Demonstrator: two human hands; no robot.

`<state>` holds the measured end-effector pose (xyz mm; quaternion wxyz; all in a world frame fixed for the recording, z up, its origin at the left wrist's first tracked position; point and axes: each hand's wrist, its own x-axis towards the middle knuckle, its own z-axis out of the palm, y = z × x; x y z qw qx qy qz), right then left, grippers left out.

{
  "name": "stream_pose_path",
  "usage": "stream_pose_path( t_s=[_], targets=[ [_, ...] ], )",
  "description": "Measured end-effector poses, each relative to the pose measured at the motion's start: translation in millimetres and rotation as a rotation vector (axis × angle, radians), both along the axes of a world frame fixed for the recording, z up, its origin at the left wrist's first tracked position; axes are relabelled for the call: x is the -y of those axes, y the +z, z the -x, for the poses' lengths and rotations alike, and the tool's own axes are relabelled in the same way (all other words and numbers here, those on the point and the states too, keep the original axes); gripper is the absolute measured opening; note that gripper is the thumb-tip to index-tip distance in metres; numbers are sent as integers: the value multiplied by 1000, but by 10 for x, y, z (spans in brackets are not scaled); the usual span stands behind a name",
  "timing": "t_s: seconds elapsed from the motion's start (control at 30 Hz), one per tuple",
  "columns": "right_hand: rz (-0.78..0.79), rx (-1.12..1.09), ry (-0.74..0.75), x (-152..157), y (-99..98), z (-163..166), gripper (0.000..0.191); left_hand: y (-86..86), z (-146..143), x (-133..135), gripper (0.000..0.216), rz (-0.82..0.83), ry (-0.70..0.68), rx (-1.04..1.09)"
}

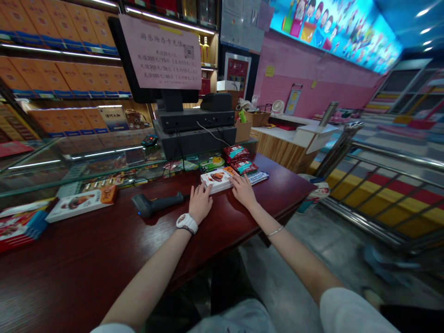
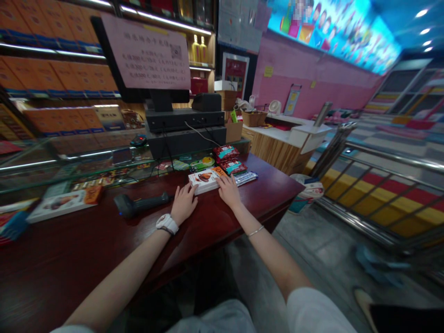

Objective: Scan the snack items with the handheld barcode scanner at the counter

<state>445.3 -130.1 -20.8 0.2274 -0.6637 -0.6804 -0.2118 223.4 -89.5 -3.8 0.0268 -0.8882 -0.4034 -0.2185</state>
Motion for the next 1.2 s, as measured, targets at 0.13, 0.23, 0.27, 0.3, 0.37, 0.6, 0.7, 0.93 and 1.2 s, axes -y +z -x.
stream_pose_path(
  t_s=[0.13, 0.23, 0.27, 0.3, 0.37, 0.6, 0.7, 0.93, 1.2],
  targets=[
    [-2, 13, 1, 21, 18, 17, 47, 5, 2, 10, 52, 16, 18, 5],
    [-7, 19, -6, 31, 21, 28, 46, 8, 7, 10, 52, 19, 12, 9],
    [-9, 18, -8, 32, 20, 33, 46, 8, 7, 12, 52, 18, 10, 10],
    [-14, 15, -11, 30, 19, 38, 46, 8, 7, 14, 52, 16, 8, 11],
    [-28, 10, -16, 24, 19, 54, 44, 6, 5, 20, 53, 13, 10, 16],
    [-49, 2, -9, 7, 95, 203, 46, 76, 60, -25, 58, -12, 40, 53],
    [-59, 10, 34, -5, 192, 361, 47, 183, 174, -52, 56, -23, 64, 82],
    [-74, -2, 169, -138, 523, 1004, 47, 451, 696, -104, 54, -114, 116, 139],
    [-59, -51, 345, -383, 691, 1921, 46, 517, 1552, -188, 49, -145, 272, 170]
  ],
)
